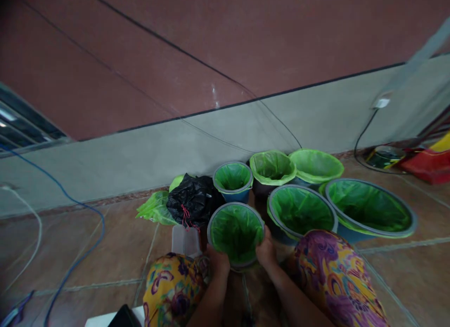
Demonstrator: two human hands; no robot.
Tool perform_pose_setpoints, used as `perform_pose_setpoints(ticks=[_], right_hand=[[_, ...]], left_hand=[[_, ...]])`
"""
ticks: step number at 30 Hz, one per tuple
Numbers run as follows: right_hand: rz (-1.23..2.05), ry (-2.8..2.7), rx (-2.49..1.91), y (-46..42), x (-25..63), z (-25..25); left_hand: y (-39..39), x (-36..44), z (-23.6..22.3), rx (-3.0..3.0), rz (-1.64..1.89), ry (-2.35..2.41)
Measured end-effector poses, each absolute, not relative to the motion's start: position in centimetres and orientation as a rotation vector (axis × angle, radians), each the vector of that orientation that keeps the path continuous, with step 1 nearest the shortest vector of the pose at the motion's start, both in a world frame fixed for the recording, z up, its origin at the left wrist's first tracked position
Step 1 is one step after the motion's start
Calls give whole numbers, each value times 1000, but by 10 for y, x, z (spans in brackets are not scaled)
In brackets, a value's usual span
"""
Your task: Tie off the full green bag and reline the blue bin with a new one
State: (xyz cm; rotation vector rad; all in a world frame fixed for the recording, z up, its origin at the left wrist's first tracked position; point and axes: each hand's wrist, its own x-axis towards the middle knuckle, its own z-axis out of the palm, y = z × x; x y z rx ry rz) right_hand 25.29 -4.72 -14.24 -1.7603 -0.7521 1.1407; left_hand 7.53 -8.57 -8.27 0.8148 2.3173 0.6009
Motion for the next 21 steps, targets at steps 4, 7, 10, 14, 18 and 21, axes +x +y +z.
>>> perform_pose_setpoints(ticks=[4,7,10,14,18,21], right_hand=[[1222,-777,-1856,-52,256,-145],[1023,-929,-1999,-43,257,-129],[803,-1258,-1876,-22,240,-106],[1190,-1514,-1625,19,199,-101],[1342,-1408,-1696,56,185,-135],[1317,-1449,-1807,74,194,-168]], left_hand=[[-84,75,-85,729,561,2291],[-77,77,-70,729,531,2420],[-59,81,-48,922,648,2578],[-18,89,-41,1125,638,2122],[13,84,-75,1021,453,1995],[24,76,-108,911,403,2046]])
